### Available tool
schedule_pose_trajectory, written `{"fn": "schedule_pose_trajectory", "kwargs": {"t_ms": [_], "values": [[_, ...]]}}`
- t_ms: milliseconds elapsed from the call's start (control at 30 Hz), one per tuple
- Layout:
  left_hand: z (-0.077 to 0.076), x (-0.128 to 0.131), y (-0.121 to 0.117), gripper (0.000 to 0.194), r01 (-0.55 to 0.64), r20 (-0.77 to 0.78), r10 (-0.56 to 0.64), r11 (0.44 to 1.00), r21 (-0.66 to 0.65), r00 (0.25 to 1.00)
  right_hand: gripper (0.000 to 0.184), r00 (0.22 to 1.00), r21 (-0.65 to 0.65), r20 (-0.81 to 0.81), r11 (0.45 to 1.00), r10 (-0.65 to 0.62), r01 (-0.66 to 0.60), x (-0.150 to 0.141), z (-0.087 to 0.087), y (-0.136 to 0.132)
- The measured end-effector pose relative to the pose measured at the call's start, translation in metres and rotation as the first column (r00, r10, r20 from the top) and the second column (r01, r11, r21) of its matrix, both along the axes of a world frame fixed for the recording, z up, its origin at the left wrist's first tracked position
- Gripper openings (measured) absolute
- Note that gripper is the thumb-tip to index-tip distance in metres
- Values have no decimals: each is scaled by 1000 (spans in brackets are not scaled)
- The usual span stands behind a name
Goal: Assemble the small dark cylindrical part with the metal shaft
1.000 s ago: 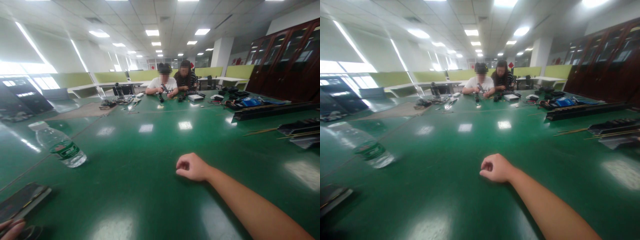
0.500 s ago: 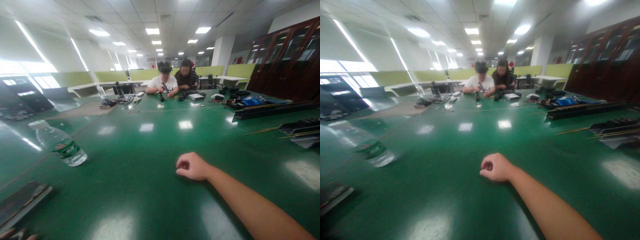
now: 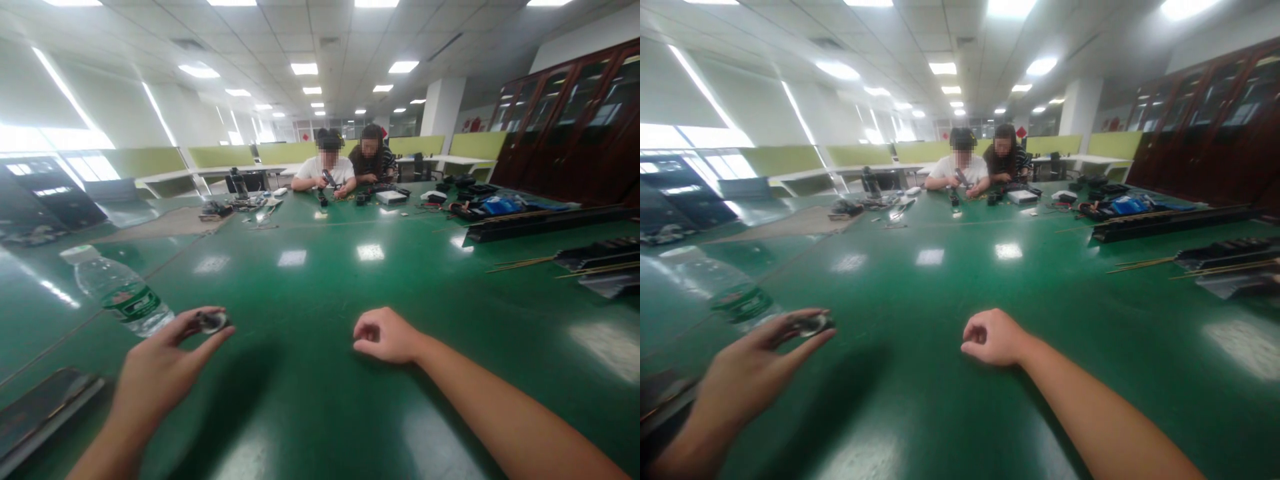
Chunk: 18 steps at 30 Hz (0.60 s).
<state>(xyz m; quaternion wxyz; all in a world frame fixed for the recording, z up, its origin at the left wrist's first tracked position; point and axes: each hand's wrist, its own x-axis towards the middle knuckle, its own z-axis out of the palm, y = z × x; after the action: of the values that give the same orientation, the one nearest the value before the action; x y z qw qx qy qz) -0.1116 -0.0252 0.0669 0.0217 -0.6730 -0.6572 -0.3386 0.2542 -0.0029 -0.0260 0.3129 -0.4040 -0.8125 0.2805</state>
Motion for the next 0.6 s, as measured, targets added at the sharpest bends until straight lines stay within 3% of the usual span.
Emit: {"fn": "schedule_pose_trajectory", "kwargs": {"t_ms": [67, 133, 267, 400, 600], "values": [[-4, 45, 21, 40, 228, 85, -222, 971, -66, 971, 13, 1000, -6, -12, 1000, 7, -7, 0, 0, 0], [-17, 90, 36, 34, 433, 193, -409, 895, -104, 892, 13, 1000, -6, -23, 1000, 11, -11, 1, 0, 0], [-58, 149, 43, 25, 611, 313, -553, 782, -126, 772, 10, 999, 5, -42, 1000, -20, 20, 1, -1, 0], [-84, 157, 33, 21, 710, 294, -660, 697, -105, 691, 9, 996, -11, -91, 1000, 4, -5, 0, -3, 2], [-83, 144, 31, 26, 720, 202, -702, 693, -29, 683, 10, 989, -4, -135, 998, 68, -70, -7, -2, -2]]}}
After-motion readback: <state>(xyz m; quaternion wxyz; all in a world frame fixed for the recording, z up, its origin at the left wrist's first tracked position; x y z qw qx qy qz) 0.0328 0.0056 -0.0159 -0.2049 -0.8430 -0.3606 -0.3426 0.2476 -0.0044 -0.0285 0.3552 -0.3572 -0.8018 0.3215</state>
